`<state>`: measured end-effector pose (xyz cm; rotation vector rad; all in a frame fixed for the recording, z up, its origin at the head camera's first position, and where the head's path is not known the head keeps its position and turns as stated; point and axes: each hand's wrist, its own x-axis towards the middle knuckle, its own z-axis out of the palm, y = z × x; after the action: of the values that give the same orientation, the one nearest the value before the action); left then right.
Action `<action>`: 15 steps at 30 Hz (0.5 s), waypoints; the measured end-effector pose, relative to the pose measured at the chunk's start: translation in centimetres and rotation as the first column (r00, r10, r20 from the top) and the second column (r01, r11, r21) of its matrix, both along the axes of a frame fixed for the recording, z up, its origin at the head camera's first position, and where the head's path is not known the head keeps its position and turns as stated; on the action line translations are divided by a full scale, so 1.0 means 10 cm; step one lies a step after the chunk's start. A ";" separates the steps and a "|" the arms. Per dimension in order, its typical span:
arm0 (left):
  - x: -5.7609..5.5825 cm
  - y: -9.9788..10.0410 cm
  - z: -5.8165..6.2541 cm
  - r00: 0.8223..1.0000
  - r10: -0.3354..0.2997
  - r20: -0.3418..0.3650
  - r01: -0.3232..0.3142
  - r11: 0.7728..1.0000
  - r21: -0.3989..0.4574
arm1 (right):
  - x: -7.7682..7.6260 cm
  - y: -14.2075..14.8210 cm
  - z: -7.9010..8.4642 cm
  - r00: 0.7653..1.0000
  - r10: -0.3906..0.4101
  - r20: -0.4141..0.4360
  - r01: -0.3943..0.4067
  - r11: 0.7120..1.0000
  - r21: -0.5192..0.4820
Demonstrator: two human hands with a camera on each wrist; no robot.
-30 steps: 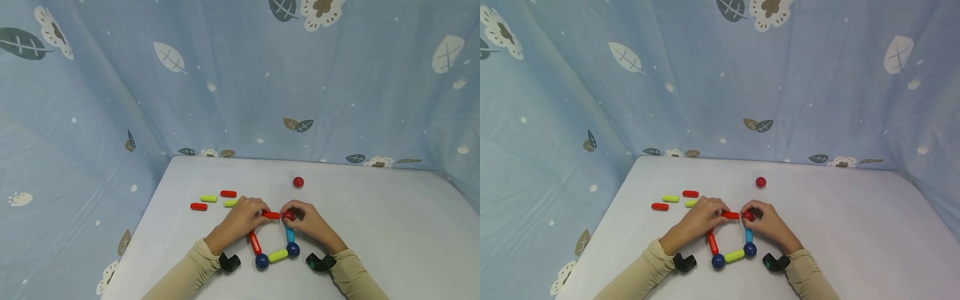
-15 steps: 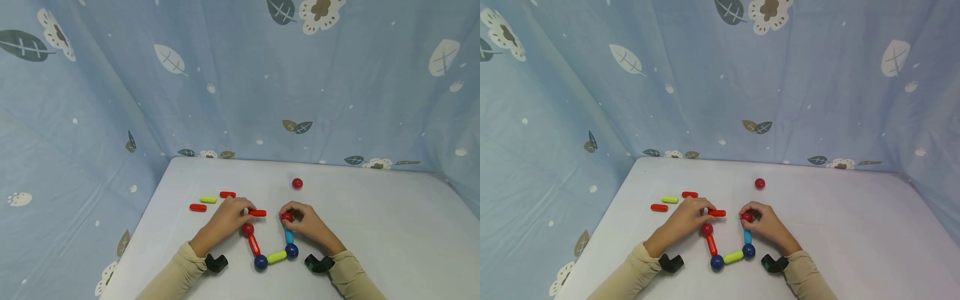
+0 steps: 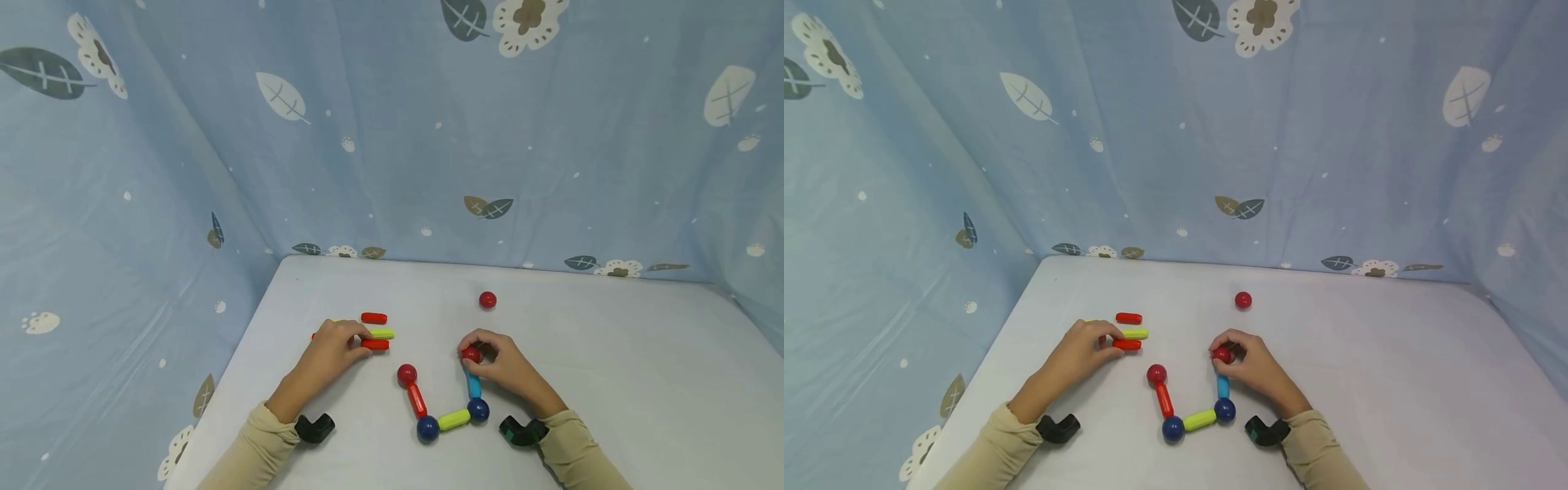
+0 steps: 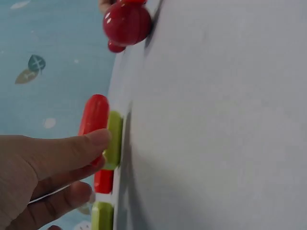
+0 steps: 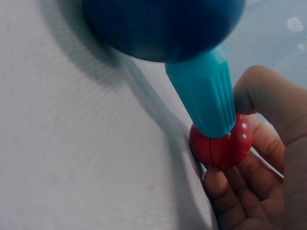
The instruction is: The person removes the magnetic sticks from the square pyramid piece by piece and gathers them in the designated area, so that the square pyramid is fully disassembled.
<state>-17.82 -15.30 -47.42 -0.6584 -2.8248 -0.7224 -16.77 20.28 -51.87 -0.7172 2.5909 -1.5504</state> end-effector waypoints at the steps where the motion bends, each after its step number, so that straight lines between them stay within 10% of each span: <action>1: -0.01 -0.01 0.00 1.000 0.004 0.005 -0.004 1.000 -0.003 | 0.00 0.00 0.00 1.000 -0.002 -0.002 0.002 1.000 0.001; 15: 0.00 -0.03 -0.02 0.999 0.012 0.044 -0.011 1.000 -0.018 | 0.00 0.00 0.00 1.000 -0.006 0.004 0.006 1.000 0.010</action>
<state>-17.86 -15.59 -47.59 -0.6361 -2.8758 -0.7199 -16.75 20.30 -51.92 -0.7048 2.5987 -1.5379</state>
